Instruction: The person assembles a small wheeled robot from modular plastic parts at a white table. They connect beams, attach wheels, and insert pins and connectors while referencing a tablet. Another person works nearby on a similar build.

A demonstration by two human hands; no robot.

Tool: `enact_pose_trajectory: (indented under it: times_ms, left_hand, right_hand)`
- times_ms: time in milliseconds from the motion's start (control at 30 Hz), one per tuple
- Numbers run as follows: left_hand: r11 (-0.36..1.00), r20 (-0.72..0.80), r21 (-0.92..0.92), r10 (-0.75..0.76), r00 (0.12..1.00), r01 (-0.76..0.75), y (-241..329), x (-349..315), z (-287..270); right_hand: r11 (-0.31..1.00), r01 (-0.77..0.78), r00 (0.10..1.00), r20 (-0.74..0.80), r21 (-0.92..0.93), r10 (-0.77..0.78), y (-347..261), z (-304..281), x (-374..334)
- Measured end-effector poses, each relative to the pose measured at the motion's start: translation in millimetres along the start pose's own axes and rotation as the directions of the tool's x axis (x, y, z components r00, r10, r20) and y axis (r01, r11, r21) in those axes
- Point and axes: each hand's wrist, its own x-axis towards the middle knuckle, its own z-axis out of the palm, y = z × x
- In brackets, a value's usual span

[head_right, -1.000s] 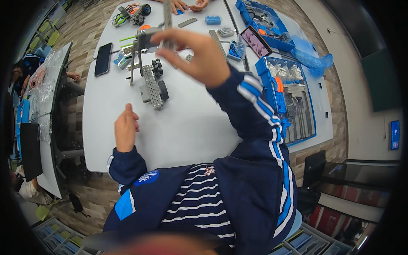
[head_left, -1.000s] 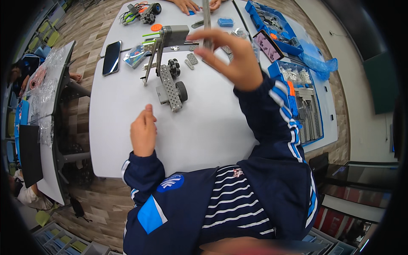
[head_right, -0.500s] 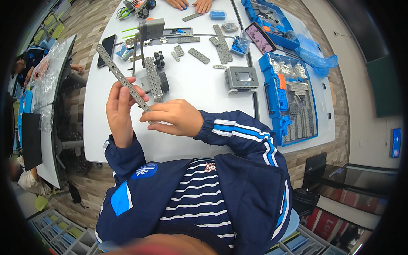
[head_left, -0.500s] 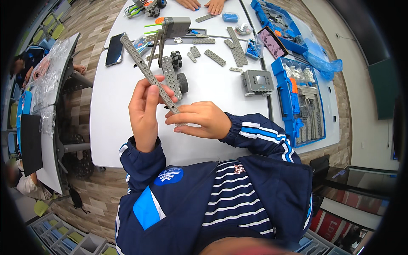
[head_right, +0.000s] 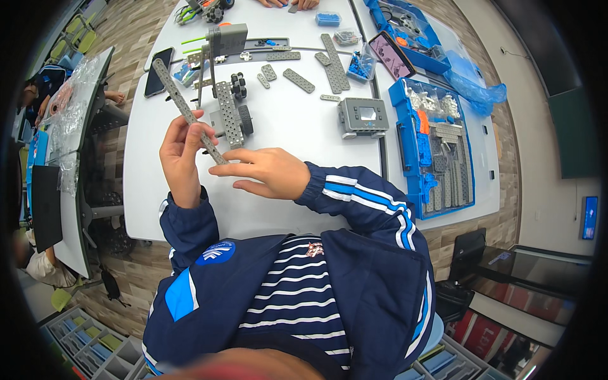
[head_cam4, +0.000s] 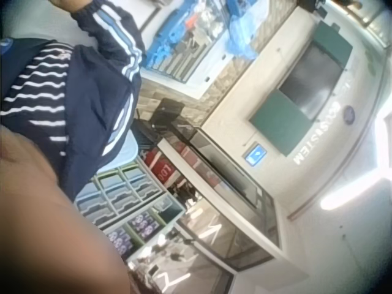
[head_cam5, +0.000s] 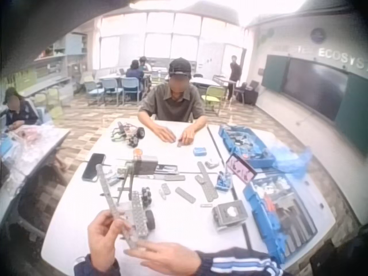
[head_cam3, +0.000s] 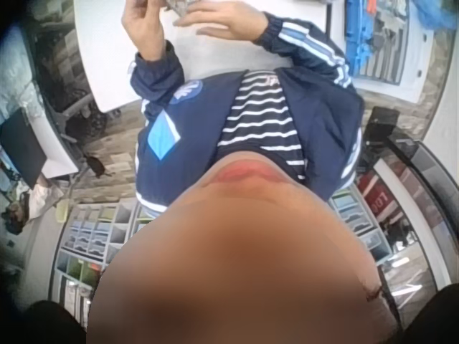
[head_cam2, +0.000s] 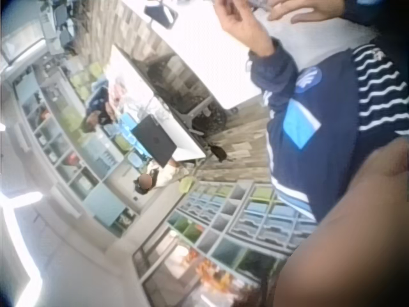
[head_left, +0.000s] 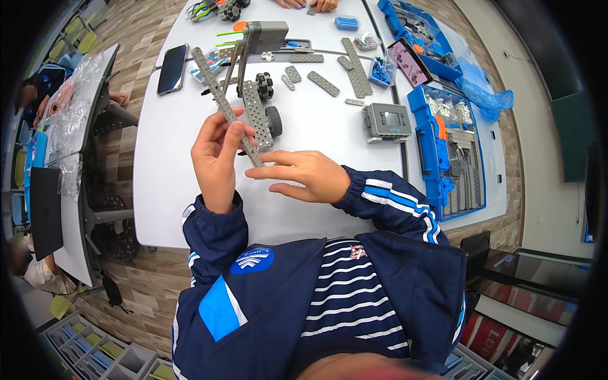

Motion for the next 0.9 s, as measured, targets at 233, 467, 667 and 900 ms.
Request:
enact_pose_trajectory:
  times_ms: [233,467,667,900]
  left_hand:
    - [0.999,-0.102,0.03,-0.036,0.994,0.04,-16.6,14.8,-15.7]
    - [0.993,-0.1,0.075,-0.08,0.992,0.088,-21.5,24.4,-14.7]
    - [0.996,-0.111,0.082,-0.033,0.993,0.042,-16.8,33.2,-11.1]
    - [0.994,-0.109,0.105,-0.017,0.994,0.028,-15.4,34.3,-10.0]
  right_hand:
    - [0.994,-0.071,0.997,-0.023,0.078,0.073,0.9,-34.1,11.4]
    - [0.983,0.012,0.959,-0.277,-0.184,-0.063,17.6,-72.9,45.4]
    - [0.938,-0.005,0.866,-0.471,-0.346,-0.169,43.6,-83.7,77.9]
    - [0.926,-0.05,0.863,-0.483,-0.375,-0.149,57.8,-79.2,86.9]
